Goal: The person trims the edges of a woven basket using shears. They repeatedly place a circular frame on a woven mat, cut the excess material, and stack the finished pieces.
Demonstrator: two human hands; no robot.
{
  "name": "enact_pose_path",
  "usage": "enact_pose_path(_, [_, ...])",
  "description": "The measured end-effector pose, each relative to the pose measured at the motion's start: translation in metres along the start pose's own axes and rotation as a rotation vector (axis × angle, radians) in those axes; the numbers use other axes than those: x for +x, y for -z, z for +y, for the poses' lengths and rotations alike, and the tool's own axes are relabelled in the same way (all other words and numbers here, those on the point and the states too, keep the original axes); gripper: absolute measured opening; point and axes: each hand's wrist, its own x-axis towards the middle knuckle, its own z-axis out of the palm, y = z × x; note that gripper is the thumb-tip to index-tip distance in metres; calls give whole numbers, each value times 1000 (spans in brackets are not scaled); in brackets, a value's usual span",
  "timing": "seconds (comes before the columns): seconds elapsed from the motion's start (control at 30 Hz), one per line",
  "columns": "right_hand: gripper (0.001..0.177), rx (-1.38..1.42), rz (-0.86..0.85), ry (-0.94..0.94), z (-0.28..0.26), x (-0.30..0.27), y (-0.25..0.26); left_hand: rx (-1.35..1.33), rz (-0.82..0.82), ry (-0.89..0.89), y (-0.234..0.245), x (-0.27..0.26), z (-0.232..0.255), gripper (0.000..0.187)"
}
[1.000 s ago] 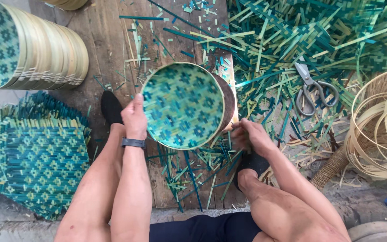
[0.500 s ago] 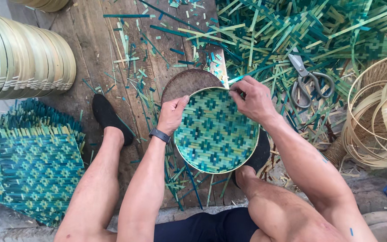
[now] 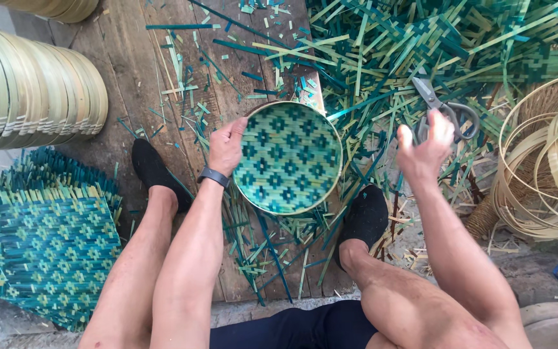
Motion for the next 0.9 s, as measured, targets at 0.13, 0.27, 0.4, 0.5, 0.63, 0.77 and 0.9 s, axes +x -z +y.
enact_pose_path(0.13, [31,176,-219,-194,5,-60,-1,534,370,-390,-22,-21,39,43])
enact_pose_path(0.27, [20,268,-388,-292,-13,-95,-5,565,-1,-554,-105,-94,87,69])
enact_pose_path(0.4, [16,272,-442,-148,-20,-104,4,582,-122,-414,-136,-134,79,38])
enact_pose_path(0.5, [16,280,-478,-106,-16,-100,9,801,-103,-451,-101,-125,46,39])
enact_pose_path(0.63, [17,240,-535,-139,-12,-98,9,737,21,-568,-26,-89,14,33])
enact_pose_path(0.77, [18,255,-551,-135,-10,-97,9,707,4,-650,9,-51,-3,32])
enact_pose_path(0.9, [21,213,-596,-124,-12,-98,13,647,59,-641,13,25,-19,26])
